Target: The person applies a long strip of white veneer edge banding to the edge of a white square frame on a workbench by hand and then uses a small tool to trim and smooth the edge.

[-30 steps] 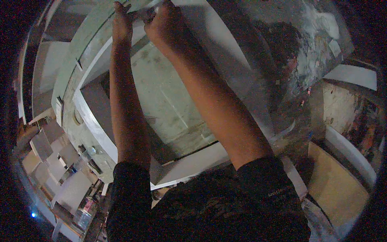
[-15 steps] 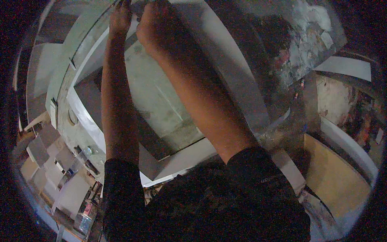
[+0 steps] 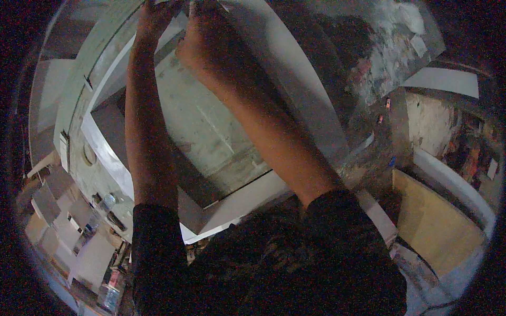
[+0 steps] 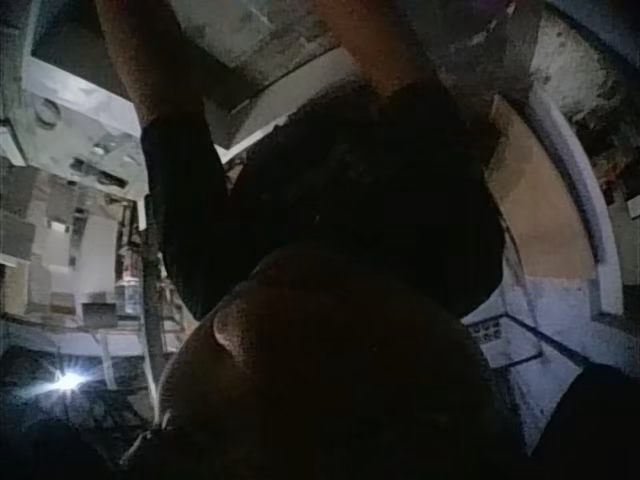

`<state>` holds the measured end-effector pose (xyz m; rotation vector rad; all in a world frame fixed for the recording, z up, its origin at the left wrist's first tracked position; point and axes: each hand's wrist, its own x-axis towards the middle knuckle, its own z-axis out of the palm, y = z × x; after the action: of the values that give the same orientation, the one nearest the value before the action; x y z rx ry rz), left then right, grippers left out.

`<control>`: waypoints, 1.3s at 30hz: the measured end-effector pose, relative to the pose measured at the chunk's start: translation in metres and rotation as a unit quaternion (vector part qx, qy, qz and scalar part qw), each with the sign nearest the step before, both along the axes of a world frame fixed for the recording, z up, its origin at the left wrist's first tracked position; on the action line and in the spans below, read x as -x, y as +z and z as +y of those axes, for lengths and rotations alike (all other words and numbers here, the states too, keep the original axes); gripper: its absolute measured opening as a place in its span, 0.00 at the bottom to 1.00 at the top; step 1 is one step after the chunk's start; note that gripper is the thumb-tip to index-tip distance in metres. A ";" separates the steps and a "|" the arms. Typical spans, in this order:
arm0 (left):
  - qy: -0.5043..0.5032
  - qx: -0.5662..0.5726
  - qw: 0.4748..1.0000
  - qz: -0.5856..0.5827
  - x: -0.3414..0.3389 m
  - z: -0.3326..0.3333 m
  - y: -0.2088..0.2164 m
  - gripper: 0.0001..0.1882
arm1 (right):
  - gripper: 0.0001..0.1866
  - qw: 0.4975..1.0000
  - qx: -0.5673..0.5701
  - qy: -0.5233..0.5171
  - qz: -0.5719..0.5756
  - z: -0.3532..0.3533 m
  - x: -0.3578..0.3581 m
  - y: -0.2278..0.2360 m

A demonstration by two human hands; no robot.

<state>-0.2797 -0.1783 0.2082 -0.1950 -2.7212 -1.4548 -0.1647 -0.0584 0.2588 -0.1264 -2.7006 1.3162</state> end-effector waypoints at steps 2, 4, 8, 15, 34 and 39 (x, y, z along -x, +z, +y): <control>-0.093 0.102 0.985 0.100 0.013 -0.019 -0.008 0.26 | 0.34 0.996 -0.038 0.007 0.085 -0.007 -0.012 -0.018; -0.117 0.044 0.985 0.120 0.016 -0.022 -0.013 0.24 | 0.41 0.991 -0.043 0.013 0.125 -0.003 -0.022 -0.028; -0.112 0.021 0.980 0.164 0.017 -0.028 -0.008 0.21 | 0.40 0.988 -0.003 -0.070 0.139 -0.013 -0.029 -0.044; -0.016 -0.116 0.990 0.082 0.018 -0.028 -0.006 0.21 | 0.40 0.989 0.030 -0.075 0.124 -0.016 -0.031 -0.034; 0.023 0.157 0.910 0.383 -0.092 0.005 0.084 0.09 | 0.37 0.961 -0.042 -0.150 0.228 -0.012 -0.025 -0.057; 0.054 0.162 0.905 0.390 -0.107 -0.004 0.122 0.10 | 0.40 0.949 -0.040 -0.158 0.268 -0.013 -0.025 -0.062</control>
<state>-0.1726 -0.1823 0.3301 -0.5029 -2.2105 -0.6551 -0.1398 -0.0713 0.1965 -0.1592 -2.1594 0.9715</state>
